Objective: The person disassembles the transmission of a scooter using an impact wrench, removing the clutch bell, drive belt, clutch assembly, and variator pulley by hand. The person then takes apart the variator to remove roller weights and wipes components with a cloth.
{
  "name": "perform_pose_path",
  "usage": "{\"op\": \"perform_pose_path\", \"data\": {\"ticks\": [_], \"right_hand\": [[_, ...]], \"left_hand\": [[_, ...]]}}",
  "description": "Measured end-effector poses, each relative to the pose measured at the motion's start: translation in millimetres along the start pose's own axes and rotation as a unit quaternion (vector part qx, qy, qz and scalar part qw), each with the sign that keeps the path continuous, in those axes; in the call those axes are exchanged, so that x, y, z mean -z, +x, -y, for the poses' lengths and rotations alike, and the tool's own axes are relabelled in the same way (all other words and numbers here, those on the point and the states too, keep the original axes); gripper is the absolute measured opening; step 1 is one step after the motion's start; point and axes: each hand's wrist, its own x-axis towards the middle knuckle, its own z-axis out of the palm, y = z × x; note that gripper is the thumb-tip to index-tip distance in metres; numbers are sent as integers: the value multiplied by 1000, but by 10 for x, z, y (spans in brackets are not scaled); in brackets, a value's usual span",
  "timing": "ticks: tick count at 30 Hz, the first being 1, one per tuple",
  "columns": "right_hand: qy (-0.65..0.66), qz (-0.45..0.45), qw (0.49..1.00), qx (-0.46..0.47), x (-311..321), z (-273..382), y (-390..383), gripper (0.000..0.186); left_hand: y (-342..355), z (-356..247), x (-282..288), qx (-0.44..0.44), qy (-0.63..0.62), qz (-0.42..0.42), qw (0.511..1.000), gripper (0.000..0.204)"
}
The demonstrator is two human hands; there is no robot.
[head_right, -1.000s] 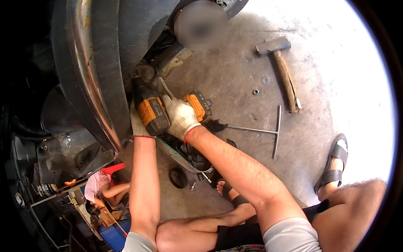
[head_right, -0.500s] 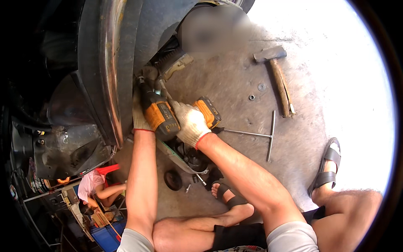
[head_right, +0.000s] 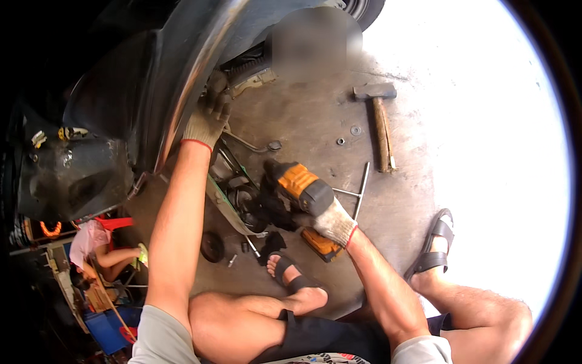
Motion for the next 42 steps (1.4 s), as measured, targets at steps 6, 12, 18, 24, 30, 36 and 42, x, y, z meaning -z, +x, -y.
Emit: {"op": "perform_pose_path", "data": {"ticks": [6, 12, 18, 24, 30, 36, 42], "right_hand": [[-119, -54, 974, -185, -369, -580, -718, 46], [-359, 37, 907, -216, -593, -470, -1100, 62], [-469, 55, 853, -223, -853, -726, -1358, 71], [-498, 73, 831, -235, -863, -1165, -1526, 75], [-476, 64, 851, -213, -624, -939, -1255, 55], [-355, -93, 930, 22, -98, -420, -95, 35], [-379, -169, 898, 147, 262, 12, 1367, 39]], "left_hand": [[-276, 203, 296, -140, 348, 179, 910, 32], [-1558, -235, 496, -113, 517, 249, 811, 54], [-2166, 48, 2180, -150, 515, 103, 837, 23], [-2140, 781, 3326, -14, 715, -114, 690, 53], [-1677, 967, 3687, 32, 834, -100, 541, 41], [-1458, 998, 3745, 40, 844, -131, 519, 51], [-1584, 644, 2817, -236, 775, -51, 583, 50]]}}
